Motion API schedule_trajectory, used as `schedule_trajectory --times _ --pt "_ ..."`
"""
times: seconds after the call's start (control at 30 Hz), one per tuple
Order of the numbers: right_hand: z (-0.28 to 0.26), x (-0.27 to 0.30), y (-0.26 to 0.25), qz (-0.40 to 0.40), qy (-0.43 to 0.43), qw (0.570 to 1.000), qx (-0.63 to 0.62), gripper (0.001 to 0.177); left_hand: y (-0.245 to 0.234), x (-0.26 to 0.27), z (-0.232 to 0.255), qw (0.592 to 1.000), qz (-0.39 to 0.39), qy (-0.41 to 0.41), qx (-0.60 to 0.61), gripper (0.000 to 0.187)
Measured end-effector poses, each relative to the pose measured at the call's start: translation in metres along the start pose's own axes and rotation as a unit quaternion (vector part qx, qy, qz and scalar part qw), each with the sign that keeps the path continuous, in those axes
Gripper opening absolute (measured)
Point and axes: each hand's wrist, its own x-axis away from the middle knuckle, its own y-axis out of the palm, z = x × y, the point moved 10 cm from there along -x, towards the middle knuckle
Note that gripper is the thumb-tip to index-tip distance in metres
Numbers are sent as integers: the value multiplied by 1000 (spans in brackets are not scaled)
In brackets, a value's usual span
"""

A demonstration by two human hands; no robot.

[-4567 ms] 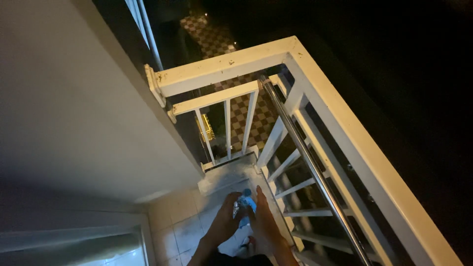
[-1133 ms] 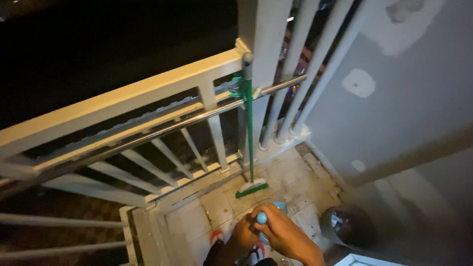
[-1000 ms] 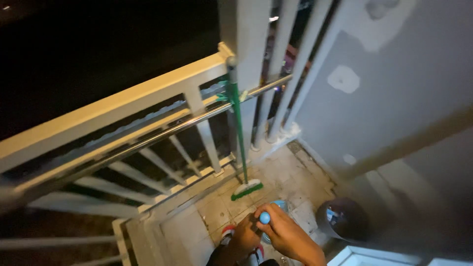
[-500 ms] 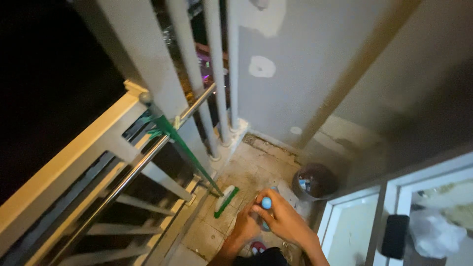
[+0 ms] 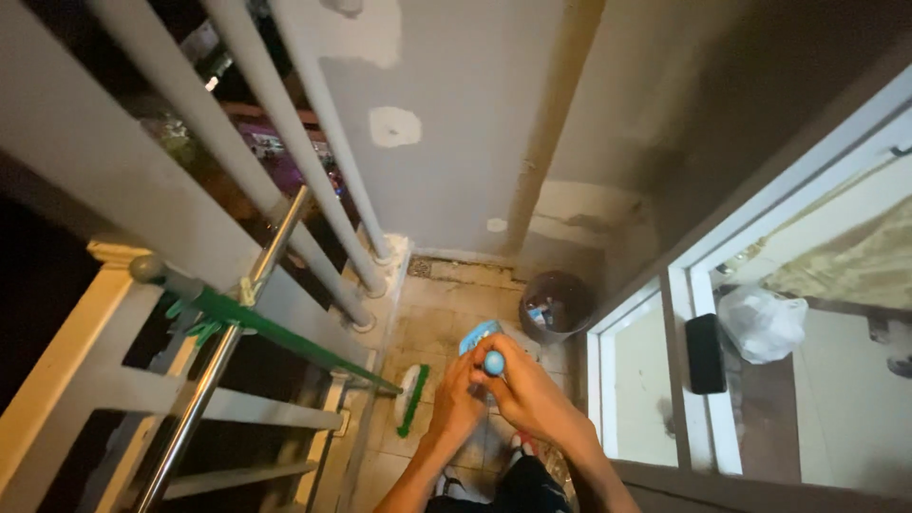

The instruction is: Repairing or assembling a cleaning tool by attaching a plastic bottle to a handle on a balcony and then indoors.

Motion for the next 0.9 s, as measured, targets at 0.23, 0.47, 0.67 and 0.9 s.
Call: schedule_trajectory --times 0.23,0.47,0.67,0.9 --pt "-20 -17 -48 39 -40 998 -7 19 1 -44 39 999 2 30 -15 52" --pt "-44 -38 -90 11 -53 998 -25 17 18 -83 48 999 -3 21 -24 39" --pt "-55 -54 -126 11 -94 995 -6 17 31 -110 69 993 14 88 -75 50" --pt "-54 -69 -169 9 -88 996 6 18 56 -143 89 991 50 105 -63 43"
